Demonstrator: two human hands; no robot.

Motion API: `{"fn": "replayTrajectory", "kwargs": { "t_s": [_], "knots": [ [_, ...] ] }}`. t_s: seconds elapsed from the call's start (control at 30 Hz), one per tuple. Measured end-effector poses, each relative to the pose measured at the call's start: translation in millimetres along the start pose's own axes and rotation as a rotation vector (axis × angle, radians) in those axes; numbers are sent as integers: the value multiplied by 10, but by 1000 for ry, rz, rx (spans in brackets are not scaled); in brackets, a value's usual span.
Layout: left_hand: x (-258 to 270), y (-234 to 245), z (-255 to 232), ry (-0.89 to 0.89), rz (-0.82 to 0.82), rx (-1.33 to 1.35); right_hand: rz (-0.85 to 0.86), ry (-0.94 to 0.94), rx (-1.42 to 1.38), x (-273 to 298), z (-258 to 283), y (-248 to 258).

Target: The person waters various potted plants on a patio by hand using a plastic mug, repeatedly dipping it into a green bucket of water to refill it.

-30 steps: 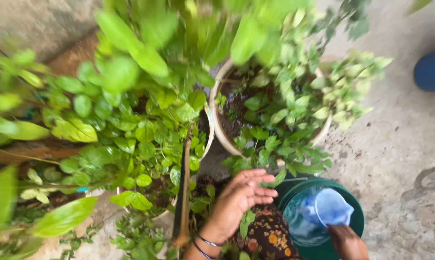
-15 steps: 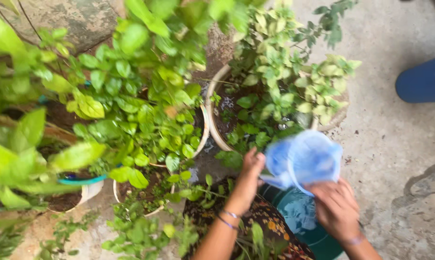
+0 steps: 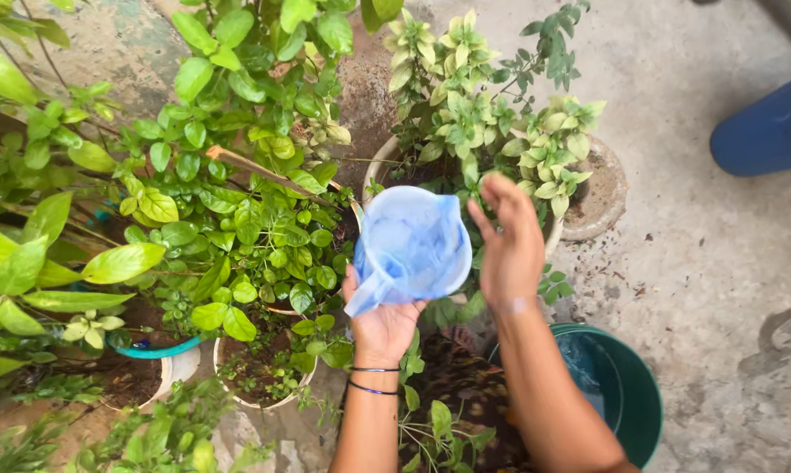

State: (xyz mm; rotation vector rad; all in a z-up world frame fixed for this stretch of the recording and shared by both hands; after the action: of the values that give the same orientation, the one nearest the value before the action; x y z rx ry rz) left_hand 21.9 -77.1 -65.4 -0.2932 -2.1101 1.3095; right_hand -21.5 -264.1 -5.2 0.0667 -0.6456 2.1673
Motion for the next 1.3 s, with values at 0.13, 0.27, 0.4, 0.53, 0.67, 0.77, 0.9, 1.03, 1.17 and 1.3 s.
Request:
{"fn": "replayTrajectory", "kwargs": {
  "t_s": [0.13, 0.27, 0.4, 0.53, 0.67, 0.77, 0.9, 1.03, 1.17, 1.3],
  "knots": [
    [-102, 4, -64, 6, 0, -106, -25, -336, -355, -468, -512, 27],
    [-264, -27, 7, 29, 65, -153, 145, -463, -435, -688, -818, 120],
    [-295, -179, 128, 80, 166, -149, 273, -394, -506, -798, -871, 170],
    [-335, -240, 38, 99, 169, -58, 334, -209, -650, -930, -689, 325],
    [-334, -323, -98, 75, 213, -90, 279, -256, -609, -873, -635, 184],
    [-326, -258, -175, 73, 227, -79, 387, -310, -791, -764, -543, 52],
    [-302, -178, -172, 95, 270, -48, 447, -310, -803, -671, -460, -79],
    [-273, -42, -160, 136, 280, 11, 408, -339, -939, -643, -348, -21],
    [-236, -26, -236, 134, 323, -18, 338, -378, -1112, -561, -187, -4],
    [-210, 30, -346, 134, 278, -6, 512, -253, -985, -451, -7, -15]
  ]
}}
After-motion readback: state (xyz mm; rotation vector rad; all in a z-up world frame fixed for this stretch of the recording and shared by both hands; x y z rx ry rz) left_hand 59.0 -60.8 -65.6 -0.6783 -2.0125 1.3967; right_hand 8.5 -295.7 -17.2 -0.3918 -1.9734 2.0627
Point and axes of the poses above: each hand's wrist, its own x-axis away from the middle knuckle, its own y-axis out of the back of the hand, z = x × y, the point moved 6 cm from there along -x, towards the middle knuckle, and after that the axes turned 11 degrees about -y, right-handed, at the moved point
